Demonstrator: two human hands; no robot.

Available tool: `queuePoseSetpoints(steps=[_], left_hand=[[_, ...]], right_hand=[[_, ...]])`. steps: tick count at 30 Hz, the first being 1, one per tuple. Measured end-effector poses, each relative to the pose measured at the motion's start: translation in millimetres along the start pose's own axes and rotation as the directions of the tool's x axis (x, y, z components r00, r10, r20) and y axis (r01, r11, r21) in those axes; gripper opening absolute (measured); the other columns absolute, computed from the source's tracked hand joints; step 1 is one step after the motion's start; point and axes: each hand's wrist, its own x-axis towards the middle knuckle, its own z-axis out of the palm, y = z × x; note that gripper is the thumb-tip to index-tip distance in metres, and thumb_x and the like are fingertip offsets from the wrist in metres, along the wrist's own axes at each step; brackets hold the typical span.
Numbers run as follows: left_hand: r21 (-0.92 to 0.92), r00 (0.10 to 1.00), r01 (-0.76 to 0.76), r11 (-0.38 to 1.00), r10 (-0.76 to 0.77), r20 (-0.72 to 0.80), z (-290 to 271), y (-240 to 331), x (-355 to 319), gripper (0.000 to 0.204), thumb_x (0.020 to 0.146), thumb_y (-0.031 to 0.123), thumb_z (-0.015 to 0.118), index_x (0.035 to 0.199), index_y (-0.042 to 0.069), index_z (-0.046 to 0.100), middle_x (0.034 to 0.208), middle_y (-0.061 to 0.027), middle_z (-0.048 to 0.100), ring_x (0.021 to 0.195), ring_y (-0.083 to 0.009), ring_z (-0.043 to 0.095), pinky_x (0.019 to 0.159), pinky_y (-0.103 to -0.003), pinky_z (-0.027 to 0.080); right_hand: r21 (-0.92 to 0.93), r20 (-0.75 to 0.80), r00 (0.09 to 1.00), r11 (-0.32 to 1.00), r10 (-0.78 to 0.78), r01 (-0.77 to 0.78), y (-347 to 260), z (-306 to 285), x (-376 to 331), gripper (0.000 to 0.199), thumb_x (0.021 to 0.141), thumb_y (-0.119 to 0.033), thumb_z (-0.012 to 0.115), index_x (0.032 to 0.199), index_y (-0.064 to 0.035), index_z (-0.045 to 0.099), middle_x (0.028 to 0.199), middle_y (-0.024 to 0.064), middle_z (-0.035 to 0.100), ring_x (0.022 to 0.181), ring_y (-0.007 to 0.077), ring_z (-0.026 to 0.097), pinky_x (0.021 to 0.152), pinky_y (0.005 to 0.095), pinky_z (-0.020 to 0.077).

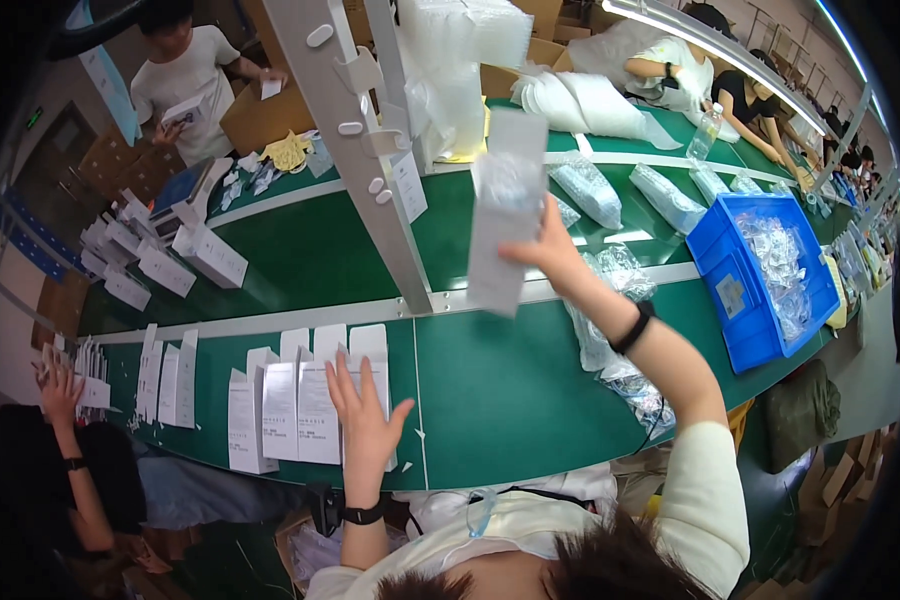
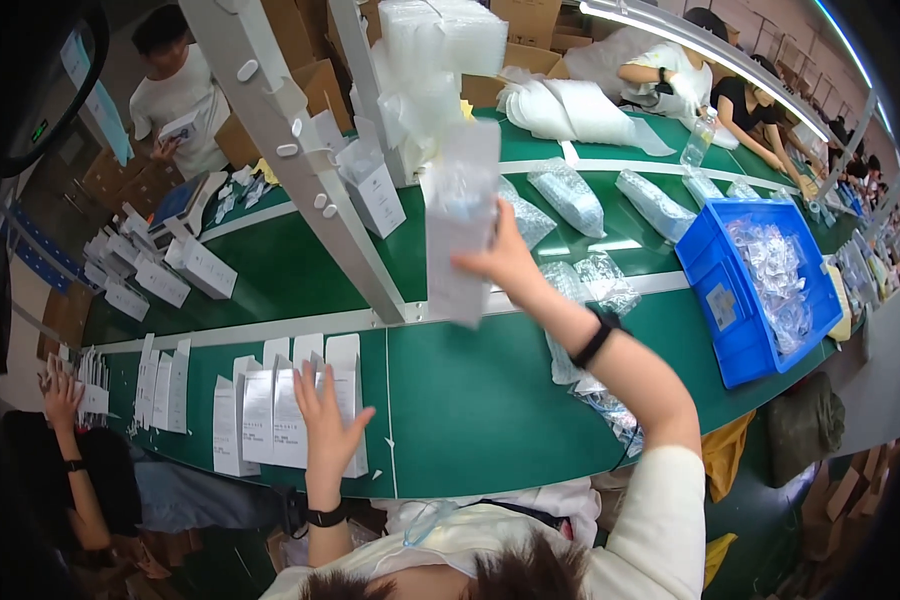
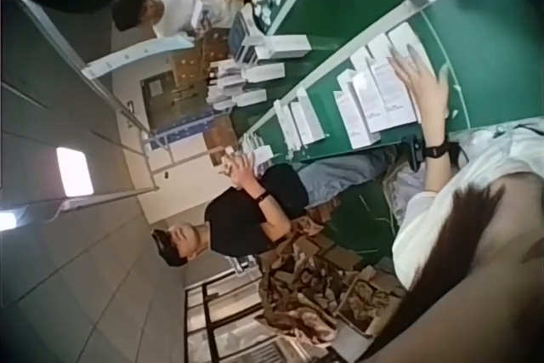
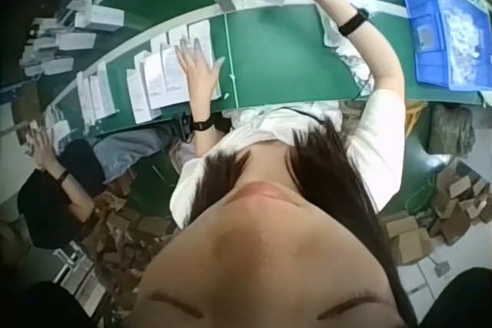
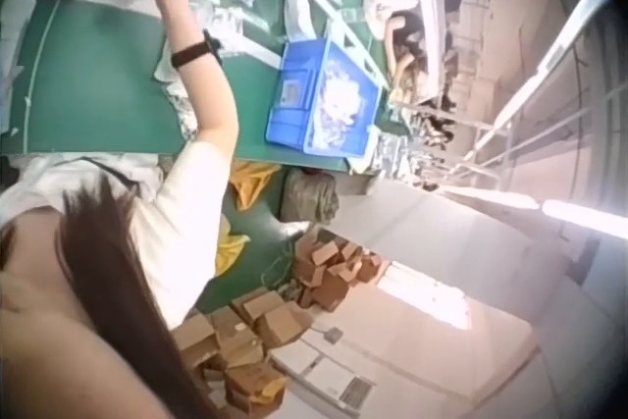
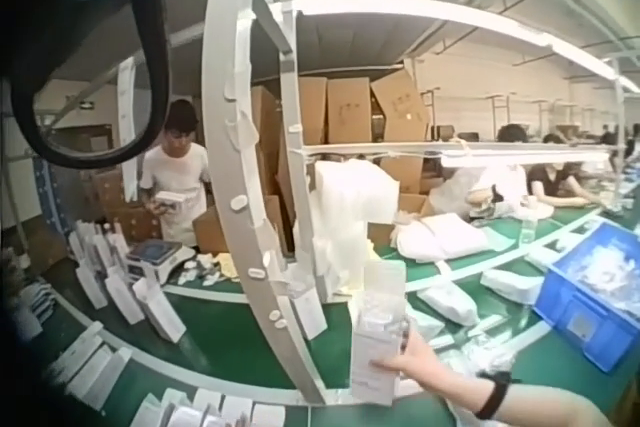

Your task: Packaging small electronic components or products into boxes at an assembly line.

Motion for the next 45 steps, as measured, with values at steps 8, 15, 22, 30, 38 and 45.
queuePoseSetpoints(steps=[8,15,22,30,38,45], left_hand=[[0.102,0.957,0.017,0.995,-0.046,0.286,22.6,-16.5,-3.3,0.066,0.067,0.020,0.069,0.123,0.005,0.040,0.133,-0.0225,0.023,0.120,-0.0380,0.027,0.097,-0.050,0.021],[0.226,0.973,0.121,0.966,-0.161,0.164,21.7,-14.5,1.3,0.065,0.065,0.017,0.069,0.123,0.009,0.041,0.133,-0.0216,0.023,0.117,-0.0376,0.027,0.094,-0.051,0.020],[0.276,0.971,0.104,0.956,-0.158,0.179,33.2,-9.7,3.9,0.064,0.065,0.016,0.069,0.122,0.011,0.042,0.133,-0.0202,0.024,0.118,-0.0388,0.023,0.095,-0.050,0.018],[0.321,0.966,0.132,0.938,-0.194,0.169,30.3,-8.3,3.7,0.062,0.065,0.018,0.068,0.121,0.012,0.043,0.133,-0.0197,0.024,0.119,-0.0379,0.023,0.095,-0.050,0.017],[0.317,0.966,0.118,0.941,-0.182,0.182,32.4,-11.6,3.8,0.063,0.065,0.019,0.068,0.122,0.012,0.042,0.132,-0.0196,0.024,0.118,-0.0384,0.023,0.096,-0.050,0.017],[0.312,0.968,0.127,0.941,-0.187,0.169,38.5,-8.7,1.0,0.064,0.064,0.018,0.068,0.122,0.012,0.043,0.133,-0.0195,0.024,0.119,-0.0394,0.022,0.096,-0.050,0.021]], right_hand=[[-0.555,-0.150,0.914,0.797,-0.377,0.238,117.9,21.4,163.1,0.099,0.054,-0.014,0.078,0.130,-0.0041,0.015,0.122,0.0221,0.037,0.115,0.0313,0.038,0.095,0.0366,0.0336],[-0.989,-0.007,0.949,0.138,0.314,-0.053,70.2,5.0,137.8,0.104,0.058,-0.044,0.073,0.134,-0.0048,0.015,0.135,0.0277,0.019,0.128,0.0425,0.013,0.095,0.0615,0.0193],[-0.935,-0.288,0.946,-0.256,0.152,-0.244,121.1,-62.5,167.0,0.108,0.053,-0.060,0.068,0.136,-0.0106,0.019,0.139,0.0274,0.012,0.127,0.0490,0.001,0.089,0.0720,0.0071],[-0.859,-0.510,0.734,-0.223,0.448,-0.461,75.6,-125.3,205.8,0.104,0.053,-0.054,0.072,0.136,-0.0139,0.024,0.140,0.0242,0.015,0.127,0.0456,0.012,0.091,0.0698,0.0079],[-0.900,-0.359,0.635,-0.072,0.685,-0.431,94.5,-137.9,222.0,0.102,0.051,-0.047,0.074,0.136,-0.0193,0.024,0.138,0.0185,0.025,0.121,0.0386,0.032,0.091,0.0612,0.0267],[-0.942,-0.336,0.797,-0.199,0.502,-0.271,74.0,-175.1,167.3,0.099,0.051,-0.048,0.073,0.135,-0.0265,0.025,0.133,0.0212,0.031,0.116,0.0385,0.039,0.091,0.0494,0.0357]])
